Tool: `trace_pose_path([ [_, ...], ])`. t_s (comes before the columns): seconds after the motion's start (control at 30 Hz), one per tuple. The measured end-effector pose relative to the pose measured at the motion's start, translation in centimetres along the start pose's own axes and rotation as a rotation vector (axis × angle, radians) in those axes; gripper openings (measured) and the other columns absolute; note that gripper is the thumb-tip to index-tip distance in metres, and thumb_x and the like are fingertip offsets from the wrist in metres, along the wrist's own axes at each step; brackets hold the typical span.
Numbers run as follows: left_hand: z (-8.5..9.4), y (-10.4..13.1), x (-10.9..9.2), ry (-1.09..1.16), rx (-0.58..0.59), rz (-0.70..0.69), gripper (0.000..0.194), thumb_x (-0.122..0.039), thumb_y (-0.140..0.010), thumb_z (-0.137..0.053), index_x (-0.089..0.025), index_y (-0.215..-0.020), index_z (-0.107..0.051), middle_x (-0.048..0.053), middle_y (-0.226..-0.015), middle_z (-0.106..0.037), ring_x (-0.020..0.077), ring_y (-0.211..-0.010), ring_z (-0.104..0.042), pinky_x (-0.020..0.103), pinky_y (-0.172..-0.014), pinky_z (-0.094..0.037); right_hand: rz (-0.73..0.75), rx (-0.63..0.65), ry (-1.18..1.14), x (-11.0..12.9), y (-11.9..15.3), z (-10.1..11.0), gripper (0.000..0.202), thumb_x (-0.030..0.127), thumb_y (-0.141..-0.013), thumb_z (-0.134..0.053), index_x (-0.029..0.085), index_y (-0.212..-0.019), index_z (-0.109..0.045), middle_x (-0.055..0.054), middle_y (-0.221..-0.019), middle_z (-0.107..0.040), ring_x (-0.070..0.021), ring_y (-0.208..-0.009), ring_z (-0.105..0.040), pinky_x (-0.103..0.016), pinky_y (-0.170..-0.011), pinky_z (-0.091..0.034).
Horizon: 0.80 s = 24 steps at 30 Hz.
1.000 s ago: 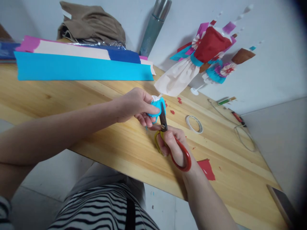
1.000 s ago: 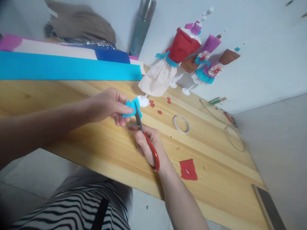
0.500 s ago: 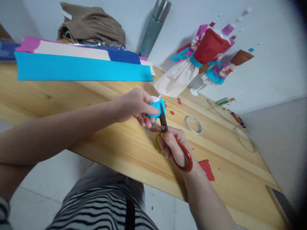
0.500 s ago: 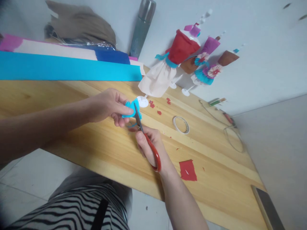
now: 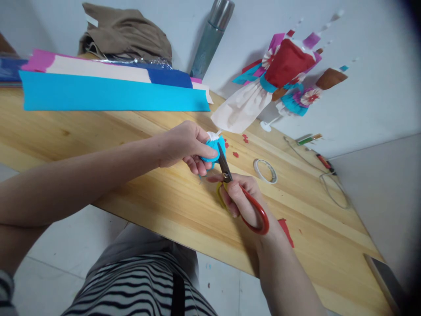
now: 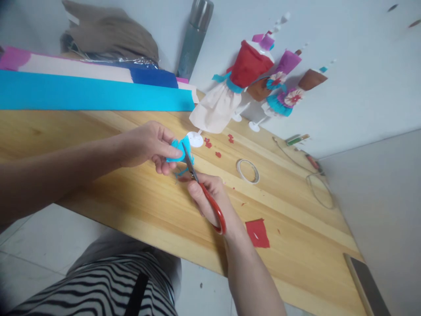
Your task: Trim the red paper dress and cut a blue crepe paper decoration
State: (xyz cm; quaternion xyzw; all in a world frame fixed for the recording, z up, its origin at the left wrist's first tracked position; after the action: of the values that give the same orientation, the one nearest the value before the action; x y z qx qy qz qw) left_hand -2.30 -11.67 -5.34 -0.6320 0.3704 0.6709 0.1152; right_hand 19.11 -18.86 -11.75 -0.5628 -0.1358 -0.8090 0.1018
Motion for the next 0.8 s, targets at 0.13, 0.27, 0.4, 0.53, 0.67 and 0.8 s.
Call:
trace_pose_path([
  [0.13, 0.1, -0.2, 0.0, -0.007, 0.016, 0.016, 0.028, -0.007, -0.091, -0.066, -0.01, -0.064, -0.068, 0.001, -0.06, -0.07, 0.0105, -0.055, -0.064, 0.024, -0.064, -0.049, 0.004, -0.01, 0.025, -0.1, 0.1, 0.4, 0.072, 0.09, -0.085, -0.059, 0.019, -0.08, -0.069, 0.009, -0.044, -0.04, -0.0079, -0.038, -0.029, -0.027, -0.043, -0.021],
  [0.27, -0.1, -0.2, 0.3, 0.002, -0.021, 0.003, 0.028, -0.009, -0.092, -0.067, -0.012, -0.063, -0.067, 0.0, -0.058, -0.069, 0.011, -0.055, -0.062, 0.024, -0.063, -0.048, 0.026, -0.01, 0.05, -0.3, 0.1, 0.7, 0.073, 0.088, -0.087, -0.06, 0.016, -0.088, -0.074, 0.009, -0.046, -0.041, -0.0079, -0.039, -0.03, -0.028, -0.043, -0.02],
  [0.4, 0.0, -0.4, 0.7, -0.016, -0.003, -0.005, 0.03, -0.01, -0.094, -0.065, -0.011, -0.064, -0.065, -0.001, -0.058, -0.068, 0.0093, -0.054, -0.063, 0.023, -0.062, -0.05, 0.021, -0.015, 0.059, -0.1, 0.0, 0.8, 0.075, 0.089, -0.085, -0.06, 0.016, -0.087, -0.075, 0.009, -0.045, -0.042, -0.0082, -0.039, -0.031, -0.028, -0.043, -0.02],
  [0.53, 0.1, -0.9, 1.3, -0.016, 0.005, -0.034, 0.024, -0.011, -0.093, -0.065, -0.011, -0.069, -0.067, -0.001, -0.061, -0.069, 0.0095, -0.057, -0.066, 0.023, -0.062, -0.05, 0.008, -0.01, 0.077, 0.3, 0.1, 0.8, 0.078, 0.092, -0.083, -0.059, 0.016, -0.087, -0.077, 0.009, -0.043, -0.041, -0.0085, -0.039, -0.029, -0.028, -0.043, -0.019],
  [0.67, 0.1, -0.9, 1.4, -0.002, -0.032, -0.061, 0.025, -0.01, -0.091, -0.066, -0.012, -0.066, -0.065, 0.0, -0.061, -0.068, 0.0102, -0.054, -0.064, 0.025, -0.059, -0.048, -0.009, -0.008, 0.084, 0.2, 0.2, 1.0, 0.081, 0.092, -0.084, -0.059, 0.014, -0.096, -0.079, 0.009, -0.044, -0.041, -0.0088, -0.039, -0.03, -0.028, -0.042, -0.019],
  [0.8, 0.0, -0.5, 1.0, -0.012, 0.032, -0.019, 0.024, -0.011, -0.09, -0.07, -0.012, -0.066, -0.068, 0.001, -0.063, -0.07, 0.0104, -0.058, -0.067, 0.024, -0.064, -0.053, 0.003, 0.005, 0.075, -0.1, 0.2, 1.2, 0.081, 0.089, -0.086, -0.059, 0.012, -0.1, -0.079, 0.01, -0.043, -0.041, -0.0083, -0.038, -0.029, -0.028, -0.042, -0.019],
])
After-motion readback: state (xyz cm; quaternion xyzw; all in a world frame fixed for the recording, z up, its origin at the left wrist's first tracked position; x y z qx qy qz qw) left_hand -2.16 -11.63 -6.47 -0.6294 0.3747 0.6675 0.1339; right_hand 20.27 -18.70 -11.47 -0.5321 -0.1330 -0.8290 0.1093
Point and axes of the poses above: each hand's wrist, its own y-axis away from the middle knuckle, its own z-axis out of the back of the hand, x = y × z, the point moved 1 cm from there along -y, towards the middle knuckle
